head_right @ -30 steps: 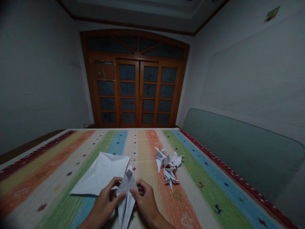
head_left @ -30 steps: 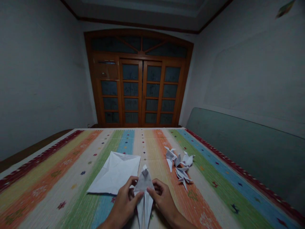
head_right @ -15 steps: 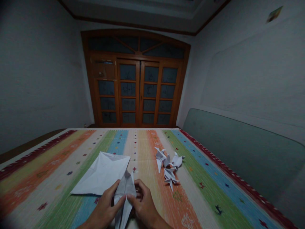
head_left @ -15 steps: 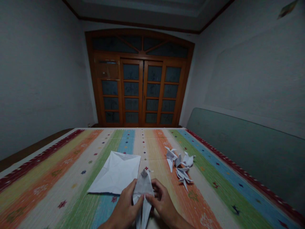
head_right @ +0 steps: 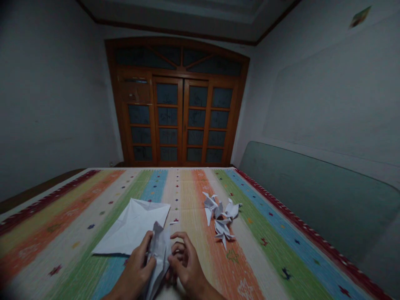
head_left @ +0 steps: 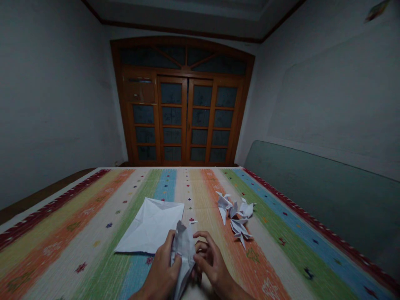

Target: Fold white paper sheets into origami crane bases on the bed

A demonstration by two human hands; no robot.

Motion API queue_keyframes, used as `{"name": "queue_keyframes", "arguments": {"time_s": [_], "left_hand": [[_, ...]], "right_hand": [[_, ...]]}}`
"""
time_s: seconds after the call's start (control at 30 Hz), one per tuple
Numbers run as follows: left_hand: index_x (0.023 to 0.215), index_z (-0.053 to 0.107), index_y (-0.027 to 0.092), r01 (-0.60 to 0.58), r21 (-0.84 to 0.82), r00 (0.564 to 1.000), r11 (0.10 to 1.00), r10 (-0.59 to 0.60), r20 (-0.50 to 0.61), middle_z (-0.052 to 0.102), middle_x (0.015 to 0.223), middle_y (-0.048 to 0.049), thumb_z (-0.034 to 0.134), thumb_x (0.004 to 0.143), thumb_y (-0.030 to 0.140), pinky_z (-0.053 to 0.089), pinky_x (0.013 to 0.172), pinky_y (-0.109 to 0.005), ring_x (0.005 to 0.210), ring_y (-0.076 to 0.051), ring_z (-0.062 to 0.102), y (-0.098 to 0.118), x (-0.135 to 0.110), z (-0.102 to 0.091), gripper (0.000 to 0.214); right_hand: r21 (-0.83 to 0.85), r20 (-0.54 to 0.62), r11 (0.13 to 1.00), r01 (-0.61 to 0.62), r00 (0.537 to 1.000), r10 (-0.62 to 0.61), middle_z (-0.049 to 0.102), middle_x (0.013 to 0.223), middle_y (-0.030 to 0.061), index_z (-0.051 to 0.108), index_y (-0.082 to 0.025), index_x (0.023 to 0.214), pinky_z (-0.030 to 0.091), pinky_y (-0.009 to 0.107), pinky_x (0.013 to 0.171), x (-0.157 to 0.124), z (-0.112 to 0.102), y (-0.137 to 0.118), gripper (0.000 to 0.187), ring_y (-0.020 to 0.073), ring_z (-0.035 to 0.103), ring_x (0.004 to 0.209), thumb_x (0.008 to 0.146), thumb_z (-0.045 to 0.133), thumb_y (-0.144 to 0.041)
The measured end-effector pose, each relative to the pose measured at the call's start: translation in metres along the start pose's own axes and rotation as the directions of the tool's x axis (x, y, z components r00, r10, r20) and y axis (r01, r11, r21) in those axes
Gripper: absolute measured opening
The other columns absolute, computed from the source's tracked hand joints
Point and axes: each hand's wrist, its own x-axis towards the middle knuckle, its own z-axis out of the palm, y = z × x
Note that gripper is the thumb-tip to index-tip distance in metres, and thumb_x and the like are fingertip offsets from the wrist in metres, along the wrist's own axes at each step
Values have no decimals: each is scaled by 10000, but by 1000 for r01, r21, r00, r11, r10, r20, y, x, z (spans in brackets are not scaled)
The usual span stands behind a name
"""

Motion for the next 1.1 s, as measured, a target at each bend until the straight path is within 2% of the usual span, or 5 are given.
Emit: {"name": "queue_keyframes", "arguments": {"time_s": [0.2, 0.37, 0.47, 0.73, 1.1], "left_hand": [[1247, 528, 220, -29, -75, 997, 997, 34, 69, 711, 1099, -118, 608, 836, 375, 589, 728, -375, 792, -256, 699, 14, 2, 3, 447], [947, 606, 214, -101, -60, 991, 993, 106, 86, 693, 950, -93, 615, 874, 388, 567, 723, -360, 828, -267, 687, 16, 5, 1, 189], [796, 604, 214, -145, 4, 985, 989, 144, 93, 672, 844, -75, 578, 925, 436, 540, 707, -352, 790, -266, 662, 18, 6, 0, 258], [829, 578, 225, -113, -128, 993, 985, 115, 6, 608, 788, -8, 606, 914, 607, 512, 685, -288, 747, -225, 607, 17, 9, -4, 392], [966, 483, 261, -70, -262, 997, 963, 61, -45, 647, 791, 9, 532, 964, 579, 466, 657, -286, 701, -210, 595, 13, 10, -9, 322]], "right_hand": [[-97, -42, 995, 33, 998, -38, 619, 782, 0, 582, -231, 1036, 481, 227, 512, -1, 1, -3, 447, 153, 613, 603, 815, 784, -563], [-184, -72, 979, 93, 992, -108, 624, 830, 28, 641, -205, 920, 477, 239, 583, 1, -2, -4, 368, 177, 603, 723, 822, 780, -532], [-174, -71, 983, 56, 995, -69, 563, 729, -7, 613, -196, 811, 435, 234, 542, 2, -3, -3, 424, 145, 537, 611, 802, 772, -589], [-148, -201, 978, 144, 964, -173, 587, 728, 9, 632, -189, 755, 473, 279, 680, 7, -4, -8, 424, 196, 550, 719, 782, 756, -593], [78, -365, 997, 27, 931, 4, 644, 717, 5, 666, -197, 724, 473, 285, 672, 10, -10, -7, 176, 212, 570, 708, 696, 718, -362]]}}
